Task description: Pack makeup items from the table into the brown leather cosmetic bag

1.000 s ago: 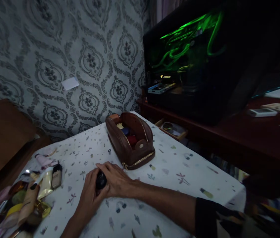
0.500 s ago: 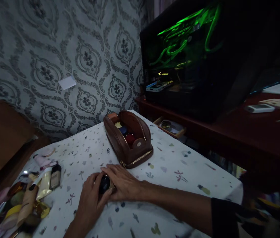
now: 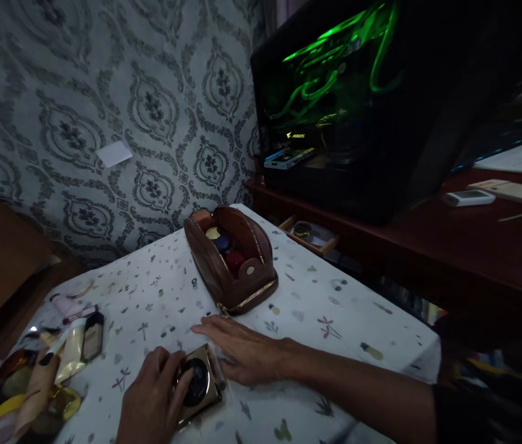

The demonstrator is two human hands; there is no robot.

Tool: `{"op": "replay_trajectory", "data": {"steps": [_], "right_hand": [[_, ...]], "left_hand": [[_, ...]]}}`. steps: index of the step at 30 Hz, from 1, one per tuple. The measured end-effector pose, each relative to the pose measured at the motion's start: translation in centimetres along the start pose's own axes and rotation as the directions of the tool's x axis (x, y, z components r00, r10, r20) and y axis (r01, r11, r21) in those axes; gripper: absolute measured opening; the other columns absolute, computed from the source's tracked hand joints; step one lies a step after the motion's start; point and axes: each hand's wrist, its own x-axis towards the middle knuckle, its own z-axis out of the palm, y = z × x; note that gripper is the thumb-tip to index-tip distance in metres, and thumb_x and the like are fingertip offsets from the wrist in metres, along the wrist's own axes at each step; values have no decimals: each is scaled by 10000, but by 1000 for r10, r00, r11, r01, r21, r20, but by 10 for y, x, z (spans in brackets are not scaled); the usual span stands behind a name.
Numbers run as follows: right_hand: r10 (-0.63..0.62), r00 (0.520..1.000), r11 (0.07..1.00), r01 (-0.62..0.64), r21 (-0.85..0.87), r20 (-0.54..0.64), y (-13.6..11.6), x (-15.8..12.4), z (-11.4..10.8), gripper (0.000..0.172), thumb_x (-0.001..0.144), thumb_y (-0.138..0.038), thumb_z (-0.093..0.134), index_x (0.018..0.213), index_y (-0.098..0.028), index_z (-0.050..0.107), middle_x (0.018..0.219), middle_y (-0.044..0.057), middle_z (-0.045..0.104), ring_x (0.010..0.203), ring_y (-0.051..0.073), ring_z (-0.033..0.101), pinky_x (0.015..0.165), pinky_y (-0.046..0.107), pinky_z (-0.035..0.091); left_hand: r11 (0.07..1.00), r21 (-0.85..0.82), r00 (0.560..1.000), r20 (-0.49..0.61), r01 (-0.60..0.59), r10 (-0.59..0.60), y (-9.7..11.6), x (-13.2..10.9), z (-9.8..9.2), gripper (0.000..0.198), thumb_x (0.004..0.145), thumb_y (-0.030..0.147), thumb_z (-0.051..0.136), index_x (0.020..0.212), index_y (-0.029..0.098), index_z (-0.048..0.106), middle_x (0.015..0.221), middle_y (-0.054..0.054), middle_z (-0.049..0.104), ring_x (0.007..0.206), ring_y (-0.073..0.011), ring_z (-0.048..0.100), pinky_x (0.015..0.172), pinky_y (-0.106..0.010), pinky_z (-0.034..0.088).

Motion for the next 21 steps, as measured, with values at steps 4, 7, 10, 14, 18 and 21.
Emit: {"op": "replay_trajectory", "data": {"steps": [4, 7, 10, 14, 18, 21], "right_hand": [[-73, 996, 997, 72, 26, 48, -7, 3, -3, 758, 880, -435, 633, 1504, -95, 368, 1393, 209, 514, 1317, 299, 467, 1156, 470, 314], [-102, 990, 995, 100, 31, 102, -7, 6, 1, 961, 720, -544, 799, 1493, -141, 395, 1347, 178, 559, 1273, 307, 504, 1148, 471, 320], [-30, 990, 1000, 30, -1, 136, 1, 4, 6, 1084, 667, -562, 841, 1539, -163, 334, 1465, 209, 457, 1391, 345, 397, 1163, 475, 311], [87, 992, 996, -88, -3, 89, 14, -10, 4, 1021, 733, -536, 809, 1556, -187, 315, 1546, 200, 365, 1444, 321, 348, 1172, 435, 332], [68, 996, 997, -69, -19, -51, 21, -26, -7, 606, 942, -421, 599, 1474, -176, 440, 1444, 161, 508, 1348, 262, 485, 1131, 444, 404], [83, 985, 994, -92, -53, -155, 16, -35, -12, 418, 1002, -371, 477, 1367, -177, 540, 1323, 145, 605, 1215, 240, 593, 1046, 439, 487]], "left_hand": [[1000, 22, 1000, 12, -9, 8, 2, -3, 4, 301, 1026, 387, 405, 1151, 234, 632, 1021, -54, 680, 937, -174, 670, 807, -269, 571], [995, 91, 999, 45, -34, 30, 1, -6, 5, 284, 1021, 368, 426, 1187, 236, 614, 1012, -42, 686, 919, -168, 674, 775, -259, 566], [983, 184, 1000, 14, -22, 19, 8, -8, 3, 287, 1012, 407, 440, 1132, 227, 630, 969, -41, 699, 863, -188, 679, 733, -289, 556], [992, 129, 1000, -27, -7, 11, 26, -8, -9, 341, 1040, 399, 353, 1116, 206, 624, 857, -43, 710, 747, -185, 678, 662, -291, 539], [994, -109, 997, 62, -32, 39, 39, -11, -21, 283, 1042, 327, 374, 1190, 205, 582, 885, -49, 709, 766, -161, 671, 671, -262, 535], [986, -102, 985, 92, -133, 143, 45, -13, -24, 308, 1010, 397, 463, 1201, 179, 568, 817, -46, 668, 772, -193, 631, 683, -303, 534]]}}
